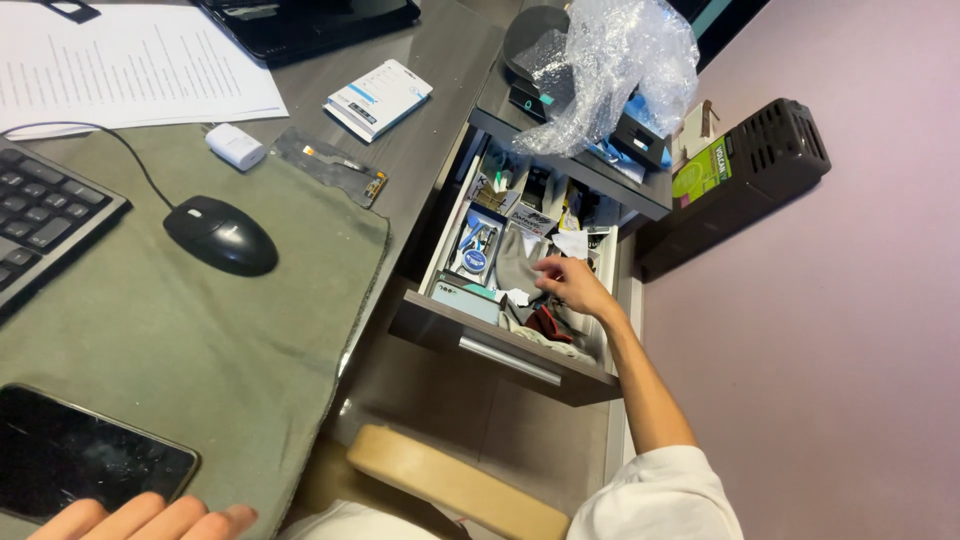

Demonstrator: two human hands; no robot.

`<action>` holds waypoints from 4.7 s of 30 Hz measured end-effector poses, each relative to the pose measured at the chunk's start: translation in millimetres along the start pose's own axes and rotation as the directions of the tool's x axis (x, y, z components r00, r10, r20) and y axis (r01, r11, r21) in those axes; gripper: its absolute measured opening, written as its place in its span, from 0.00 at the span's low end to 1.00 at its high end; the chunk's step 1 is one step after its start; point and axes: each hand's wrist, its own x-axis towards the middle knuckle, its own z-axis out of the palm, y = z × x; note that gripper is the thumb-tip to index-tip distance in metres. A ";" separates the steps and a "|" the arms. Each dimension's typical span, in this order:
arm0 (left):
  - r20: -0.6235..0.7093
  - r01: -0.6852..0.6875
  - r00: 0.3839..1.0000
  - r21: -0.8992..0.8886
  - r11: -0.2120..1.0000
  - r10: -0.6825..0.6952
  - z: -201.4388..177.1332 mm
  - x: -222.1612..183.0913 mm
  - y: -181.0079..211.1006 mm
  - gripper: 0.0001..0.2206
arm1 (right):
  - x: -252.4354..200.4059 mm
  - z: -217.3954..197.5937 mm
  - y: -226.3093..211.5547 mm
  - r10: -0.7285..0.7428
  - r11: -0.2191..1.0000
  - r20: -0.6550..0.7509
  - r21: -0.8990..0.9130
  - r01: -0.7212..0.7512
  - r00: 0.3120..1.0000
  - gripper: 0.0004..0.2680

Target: Cleaning the edges of a mobile phone housing and screen using a cloth and cleaning solution at a repair bench.

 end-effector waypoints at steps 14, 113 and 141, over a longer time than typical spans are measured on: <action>-0.040 -0.047 0.998 0.020 0.999 0.048 1.0 10.4 -0.5 0.18 | 49.4 7.0 37.3 -0.103 0.995 -0.258 -0.013 0.103 0.961 0.09; 0.343 0.723 0.688 -0.249 0.645 -0.639 -199.9 -63.3 2.0 0.15 | -179.6 228.8 -477.9 -0.923 0.328 0.381 0.856 0.400 -0.057 0.05; 0.297 0.236 -0.190 -0.911 -0.337 -0.936 -219.9 -165.3 35.0 0.21 | -216.8 354.3 -640.7 -0.943 0.121 0.324 0.539 0.833 -0.073 0.14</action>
